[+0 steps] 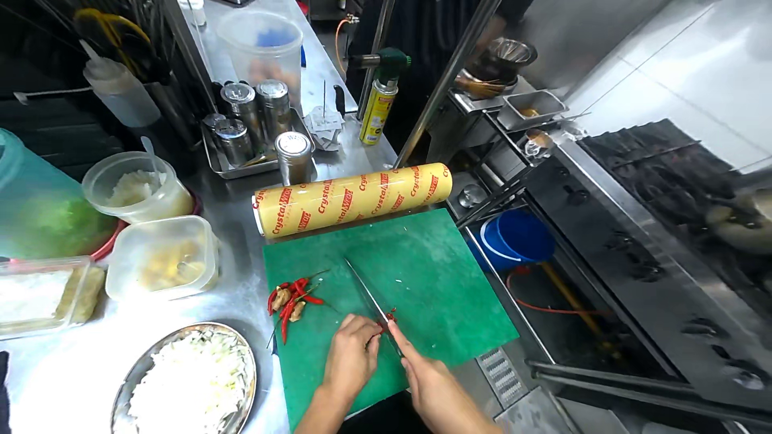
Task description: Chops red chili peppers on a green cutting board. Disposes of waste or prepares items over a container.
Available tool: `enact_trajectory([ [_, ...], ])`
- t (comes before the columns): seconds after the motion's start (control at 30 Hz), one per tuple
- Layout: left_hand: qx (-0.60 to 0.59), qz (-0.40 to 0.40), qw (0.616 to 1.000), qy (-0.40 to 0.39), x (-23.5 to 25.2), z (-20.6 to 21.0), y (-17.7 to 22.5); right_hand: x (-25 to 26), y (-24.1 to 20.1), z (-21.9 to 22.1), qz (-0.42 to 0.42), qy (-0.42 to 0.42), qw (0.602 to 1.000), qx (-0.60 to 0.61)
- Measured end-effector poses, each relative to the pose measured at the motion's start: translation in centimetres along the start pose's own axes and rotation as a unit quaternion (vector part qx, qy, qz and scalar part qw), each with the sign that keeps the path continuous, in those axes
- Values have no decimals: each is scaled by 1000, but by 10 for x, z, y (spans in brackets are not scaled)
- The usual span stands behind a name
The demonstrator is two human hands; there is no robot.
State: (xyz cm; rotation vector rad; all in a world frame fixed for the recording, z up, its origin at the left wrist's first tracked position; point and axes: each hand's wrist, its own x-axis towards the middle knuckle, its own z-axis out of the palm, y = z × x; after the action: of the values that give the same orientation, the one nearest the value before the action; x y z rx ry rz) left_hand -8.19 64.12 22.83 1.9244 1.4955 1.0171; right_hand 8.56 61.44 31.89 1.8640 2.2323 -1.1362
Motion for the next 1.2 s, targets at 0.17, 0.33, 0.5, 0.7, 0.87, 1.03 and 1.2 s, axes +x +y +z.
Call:
enact_trajectory([
  [0.17,-6,0,1000,-10,2,-3,-2,7,-3,-11,13,-25,999,-18],
  [0.33,-11,7,1000,-1,0,-2,0,9,-2,5,11,-1,999,-35],
  [0.5,-14,8,1000,4,-1,-1,0,8,-15,-26,42,-81,995,-36],
  [0.7,-14,1,1000,19,-6,0,0,11,-10,-6,34,-59,997,-36],
  [0.87,-18,2,1000,23,-4,0,0,15,-13,2,24,-38,999,-29],
  [1.03,-2,8,1000,29,-9,-3,-2,18,5,-5,7,-34,999,8],
  [1.2,36,-6,999,4,-14,-11,-2,10,17,-2,-9,1,999,34],
])
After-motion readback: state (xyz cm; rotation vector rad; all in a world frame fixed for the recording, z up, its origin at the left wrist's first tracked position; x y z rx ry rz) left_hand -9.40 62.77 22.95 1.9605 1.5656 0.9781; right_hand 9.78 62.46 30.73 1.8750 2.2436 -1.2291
